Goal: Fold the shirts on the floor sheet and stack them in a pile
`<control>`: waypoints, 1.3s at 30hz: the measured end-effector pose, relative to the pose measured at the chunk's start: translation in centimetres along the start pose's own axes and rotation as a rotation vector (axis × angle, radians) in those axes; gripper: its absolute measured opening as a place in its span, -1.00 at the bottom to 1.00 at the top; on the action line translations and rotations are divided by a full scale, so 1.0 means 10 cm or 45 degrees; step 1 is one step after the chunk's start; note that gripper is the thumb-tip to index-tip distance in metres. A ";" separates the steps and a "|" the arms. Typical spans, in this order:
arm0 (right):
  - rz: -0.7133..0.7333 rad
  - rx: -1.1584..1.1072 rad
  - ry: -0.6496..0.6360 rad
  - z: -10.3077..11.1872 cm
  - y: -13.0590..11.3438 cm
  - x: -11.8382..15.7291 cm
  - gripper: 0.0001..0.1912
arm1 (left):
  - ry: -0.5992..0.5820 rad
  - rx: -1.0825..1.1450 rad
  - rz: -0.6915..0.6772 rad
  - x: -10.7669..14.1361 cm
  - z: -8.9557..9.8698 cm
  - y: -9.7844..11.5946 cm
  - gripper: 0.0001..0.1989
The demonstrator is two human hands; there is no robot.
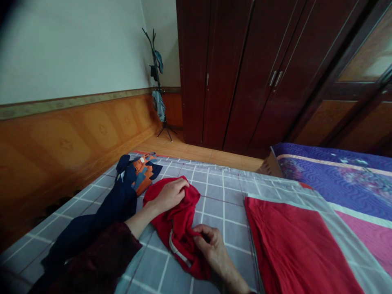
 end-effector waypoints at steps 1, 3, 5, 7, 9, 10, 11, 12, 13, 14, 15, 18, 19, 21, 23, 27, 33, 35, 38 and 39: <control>-0.013 -0.034 0.013 0.01 0.03 -0.01 -0.64 | 0.077 0.051 0.043 0.06 0.15 -0.05 -0.72; -0.030 -0.107 0.022 0.03 0.08 -0.03 -0.62 | 0.255 0.216 0.144 0.24 0.47 -0.15 -0.74; -0.034 -0.158 0.021 0.02 0.09 -0.03 -0.62 | 0.416 0.404 0.214 0.49 0.76 -0.25 -0.81; -0.030 -0.130 -0.005 0.00 0.06 -0.01 -0.63 | 0.581 0.537 0.268 0.78 0.95 -0.35 -0.91; -0.018 -0.016 -0.068 -0.05 -0.01 0.02 -0.64 | 0.721 0.618 0.343 1.08 1.03 -0.48 -0.93; 0.000 0.052 -0.105 -0.08 -0.06 0.03 -0.64 | 0.768 0.652 0.392 1.21 1.02 -0.55 -0.92; 0.028 0.112 -0.140 -0.10 -0.11 0.05 -0.62 | 0.803 0.686 0.446 1.33 0.98 -0.62 -0.90; 0.064 0.154 -0.164 -0.12 -0.16 0.06 -0.59 | 0.833 0.717 0.498 1.43 0.95 -0.69 -0.88; 0.101 0.182 -0.175 -0.14 -0.20 0.07 -0.53 | 0.861 0.734 0.542 1.51 0.91 -0.75 -0.87; 0.131 0.197 -0.177 -0.15 -0.23 0.08 -0.43 | 0.885 0.728 0.574 1.56 0.88 -0.81 -0.87; 0.151 0.200 -0.172 -0.15 -0.24 0.08 -0.32 | 0.902 0.701 0.593 1.60 0.86 -0.84 -0.88; 0.174 0.165 -0.143 -0.12 -0.23 0.07 -0.16 | 0.853 0.539 0.559 1.60 0.87 -0.86 -0.79; 0.179 0.154 -0.145 -0.11 -0.22 0.07 -0.20 | 0.790 0.485 0.524 1.57 0.87 -0.84 -0.74; 0.154 0.116 -0.158 -0.09 -0.18 0.06 -0.39 | 0.647 0.417 0.440 1.51 0.86 -0.79 -0.72; 0.047 0.033 -0.188 -0.08 -0.12 0.05 -0.56 | 0.566 0.460 0.389 1.48 0.84 -0.76 -0.81; -0.167 -0.316 -0.160 -0.05 -0.07 0.03 -0.58 | 0.879 1.056 0.539 1.57 0.82 -0.89 -0.80; 0.046 -0.056 0.300 0.25 -0.17 -0.04 -0.57 | 1.487 1.679 0.847 1.73 0.82 -1.11 -0.64; 0.224 0.376 0.491 0.34 -0.25 -0.03 -0.61 | 1.524 1.708 0.851 1.74 0.84 -1.13 -0.71; 0.598 0.939 0.671 0.27 -0.45 0.03 -0.67 | 1.504 1.719 0.857 1.72 0.83 -1.12 -0.76; 0.697 1.058 0.683 0.21 -0.51 0.03 -0.67 | 1.497 1.718 0.857 1.72 0.83 -1.11 -0.76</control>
Point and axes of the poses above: each hand's wrist, its own x-axis away from the middle knuckle, its own z-axis out of the back of the hand, y = z × x, the point moved 5 cm from there along -x, towards the middle knuckle, and after that the axes turned 7 degrees about -z, right-handed, at the moved point
